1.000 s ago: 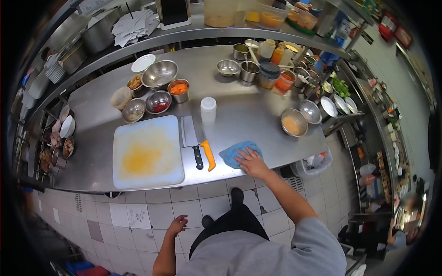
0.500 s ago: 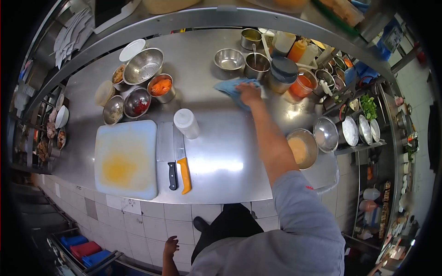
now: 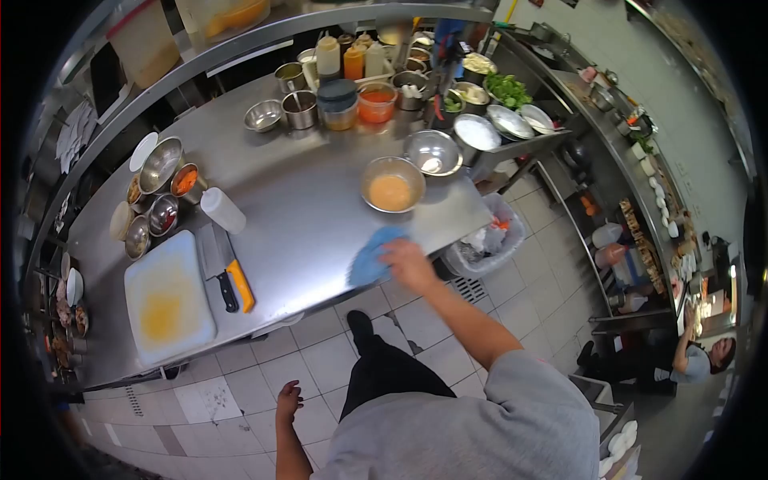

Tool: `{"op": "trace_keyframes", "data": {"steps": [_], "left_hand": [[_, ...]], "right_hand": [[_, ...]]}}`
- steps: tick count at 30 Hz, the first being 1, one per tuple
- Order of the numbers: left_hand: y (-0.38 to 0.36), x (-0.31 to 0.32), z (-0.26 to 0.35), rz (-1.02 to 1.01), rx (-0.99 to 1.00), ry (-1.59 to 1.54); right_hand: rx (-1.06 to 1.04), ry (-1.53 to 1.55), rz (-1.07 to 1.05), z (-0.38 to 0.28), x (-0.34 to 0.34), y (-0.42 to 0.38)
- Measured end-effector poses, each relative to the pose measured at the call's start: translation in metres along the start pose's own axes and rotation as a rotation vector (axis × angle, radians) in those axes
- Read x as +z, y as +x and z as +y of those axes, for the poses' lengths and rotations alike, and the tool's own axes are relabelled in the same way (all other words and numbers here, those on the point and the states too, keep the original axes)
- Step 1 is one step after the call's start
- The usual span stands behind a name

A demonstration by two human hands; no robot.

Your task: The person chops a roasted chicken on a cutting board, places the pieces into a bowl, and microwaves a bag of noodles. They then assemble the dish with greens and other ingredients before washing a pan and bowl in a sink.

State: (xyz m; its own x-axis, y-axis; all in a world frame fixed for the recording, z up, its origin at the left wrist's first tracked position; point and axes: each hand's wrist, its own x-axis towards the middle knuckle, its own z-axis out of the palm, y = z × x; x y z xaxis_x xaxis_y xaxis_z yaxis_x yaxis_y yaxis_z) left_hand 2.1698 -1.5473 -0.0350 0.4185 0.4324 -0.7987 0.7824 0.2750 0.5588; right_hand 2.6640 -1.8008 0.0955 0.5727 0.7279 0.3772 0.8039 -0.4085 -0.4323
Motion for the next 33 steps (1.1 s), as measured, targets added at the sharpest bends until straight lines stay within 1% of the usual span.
{"op": "trace_keyframes", "data": {"steps": [1,2,3,4,5,6,7,8,9,10,11,12,13,14,15,16,18,20,23,24,26,27,28,29,30,31,32,33], "left_hand": [[-0.011,0.004,-0.004,0.004,-0.006,-0.018],[-0.025,0.008,-0.01,-0.015,-0.005,-0.057],[-0.039,0.012,-0.016,-0.033,0.0,-0.093],[-0.049,0.017,-0.022,-0.051,0.007,-0.132],[-0.059,0.022,-0.035,-0.078,0.018,-0.128],[-0.066,0.026,-0.05,-0.095,0.037,-0.136],[-0.069,0.03,-0.053,-0.098,0.066,-0.158],[-0.075,0.038,-0.051,-0.089,0.107,-0.107],[-0.077,0.049,-0.044,-0.086,0.195,-0.052],[-0.084,0.065,-0.02,-0.108,0.328,-0.022],[-0.096,0.084,0.008,-0.135,0.445,0.017],[-0.104,0.103,0.038,-0.204,0.508,-0.019],[-0.113,0.122,0.069,-0.272,0.57,-0.052],[-0.13,0.142,0.103,-0.269,0.66,-0.079],[-0.15,0.161,0.137,-0.262,0.754,-0.103],[-0.167,0.178,0.164,-0.246,0.817,-0.188],[-0.166,0.214,0.183,-0.206,0.908,-0.26],[-0.128,0.242,0.186,-0.142,0.971,-0.243],[-0.122,0.251,0.223,0.109,1.007,-0.398],[-0.121,0.252,0.237,0.14,0.978,-0.378],[-0.117,0.255,0.264,0.203,0.928,-0.342],[-0.097,0.259,0.268,0.266,0.912,-0.42],[-0.064,0.261,0.269,0.331,0.893,-0.496],[-0.06,0.258,0.276,0.395,0.87,-0.568],[-0.055,0.242,0.281,0.338,0.814,-0.632],[-0.072,0.218,0.296,0.276,0.76,-0.699],[-0.082,0.206,0.301,0.307,0.738,-0.633],[-0.094,0.201,0.307,0.337,0.794,-0.401]], "right_hand": [[0.102,-0.091,0.041,0.04,-0.024,-0.018],[0.298,-0.144,0.127,0.081,-0.05,-0.033],[0.388,-0.215,0.232,0.139,-0.07,-0.057],[0.637,-0.207,0.243,0.178,-0.098,-0.075],[0.846,-0.179,0.271,0.195,-0.13,-0.091],[0.817,-0.17,0.341,0.212,-0.149,-0.112],[0.768,-0.151,0.414,0.222,-0.153,-0.124],[0.784,-0.092,0.405,0.206,-0.161,-0.126],[0.785,0.158,0.384,0.206,-0.15,-0.135],[0.736,0.168,0.473,0.197,-0.123,-0.143],[0.798,0.374,0.334,0.147,-0.125,-0.141],[0.809,0.457,0.284,0.117,-0.098,-0.145],[0.904,0.507,0.088,0.015,-0.135,-0.124],[0.732,0.582,0.045,-0.016,-0.118,-0.125],[0.659,0.857,0.002,-0.034,-0.086,-0.125],[0.698,1.01,-0.144,-0.054,-0.064,-0.125],[0.711,1.237,-0.277,-0.108,-0.046,-0.12],[0.853,1.753,-0.372,-0.135,-0.034,-0.116],[0.828,2.16,-0.565,-0.134,-0.077,-0.096],[0.737,2.151,-0.515,-0.124,-0.074,-0.095],[0.541,1.847,-0.579,-0.113,-0.086,-0.083],[0.441,1.697,-0.605,-0.107,-0.09,-0.078],[0.283,1.511,-0.676,-0.088,-0.09,-0.072],[0.223,1.442,-0.795,-0.083,-0.107,-0.06],[0.168,1.369,-0.907,-0.079,-0.127,-0.051],[0.112,1.288,-1.015,-0.074,-0.142,-0.043],[0.072,1.223,-0.92,-0.055,-0.131,-0.044],[0.05,1.018,-0.85,-0.054,-0.137,-0.035]]}}
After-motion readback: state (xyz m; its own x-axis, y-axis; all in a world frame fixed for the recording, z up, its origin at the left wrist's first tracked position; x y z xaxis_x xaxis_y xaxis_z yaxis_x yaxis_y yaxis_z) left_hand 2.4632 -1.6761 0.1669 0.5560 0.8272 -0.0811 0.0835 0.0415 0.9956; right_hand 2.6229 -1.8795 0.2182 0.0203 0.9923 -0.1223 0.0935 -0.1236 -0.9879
